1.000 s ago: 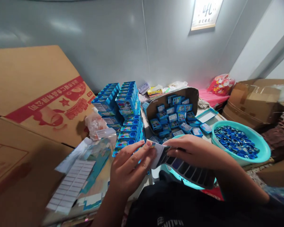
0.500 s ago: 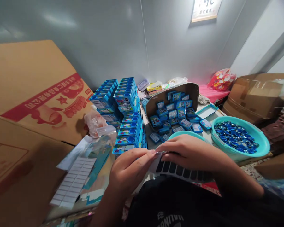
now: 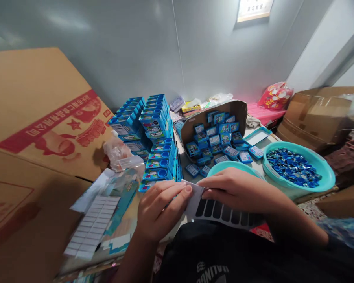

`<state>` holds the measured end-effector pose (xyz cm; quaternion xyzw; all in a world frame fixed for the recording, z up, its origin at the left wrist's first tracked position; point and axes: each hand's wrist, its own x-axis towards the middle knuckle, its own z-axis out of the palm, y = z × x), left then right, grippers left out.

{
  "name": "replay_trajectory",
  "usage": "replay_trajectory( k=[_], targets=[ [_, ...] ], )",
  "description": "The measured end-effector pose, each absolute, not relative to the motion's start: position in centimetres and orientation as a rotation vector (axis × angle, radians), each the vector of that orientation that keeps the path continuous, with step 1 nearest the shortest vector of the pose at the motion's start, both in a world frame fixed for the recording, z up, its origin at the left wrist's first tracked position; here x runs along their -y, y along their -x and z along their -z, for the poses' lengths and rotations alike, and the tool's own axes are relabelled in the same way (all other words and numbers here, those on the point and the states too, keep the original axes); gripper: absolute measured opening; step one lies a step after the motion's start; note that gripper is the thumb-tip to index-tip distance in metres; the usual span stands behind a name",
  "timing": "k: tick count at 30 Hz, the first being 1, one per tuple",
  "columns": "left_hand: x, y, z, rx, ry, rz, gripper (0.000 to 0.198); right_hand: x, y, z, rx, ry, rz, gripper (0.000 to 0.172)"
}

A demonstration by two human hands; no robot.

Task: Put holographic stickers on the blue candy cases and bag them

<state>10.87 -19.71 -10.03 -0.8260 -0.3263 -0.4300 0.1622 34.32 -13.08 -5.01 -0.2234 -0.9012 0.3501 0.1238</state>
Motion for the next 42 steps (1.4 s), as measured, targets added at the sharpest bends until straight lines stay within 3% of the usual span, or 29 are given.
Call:
replay_trajectory(
  k=[10, 21, 35, 42],
  targets=[
    [19.3, -10.8, 10.6, 0.958, 2.330, 1.100, 0.033, 12.8, -34.1, 5.3, 2.667, 0.755, -0.810, 0.021],
    [19.3, -11.0, 10.5, 0.901, 2.405, 1.123, 0.023, 12.8, -34.1, 5.9, 2.661, 0.721, -0.832, 0.022],
    [19.6, -11.3, 11.6, 1.028, 2.491, 1.541, 0.037, 12.2, -35.0, 8.1, 2.606, 0.934, -0.952, 0.023],
    [19.4, -11.1, 11.6, 0.972, 2.617, 1.260, 0.030, 12.6, -35.3, 8.5, 2.625, 0.944, -0.941, 0.023]
  ],
)
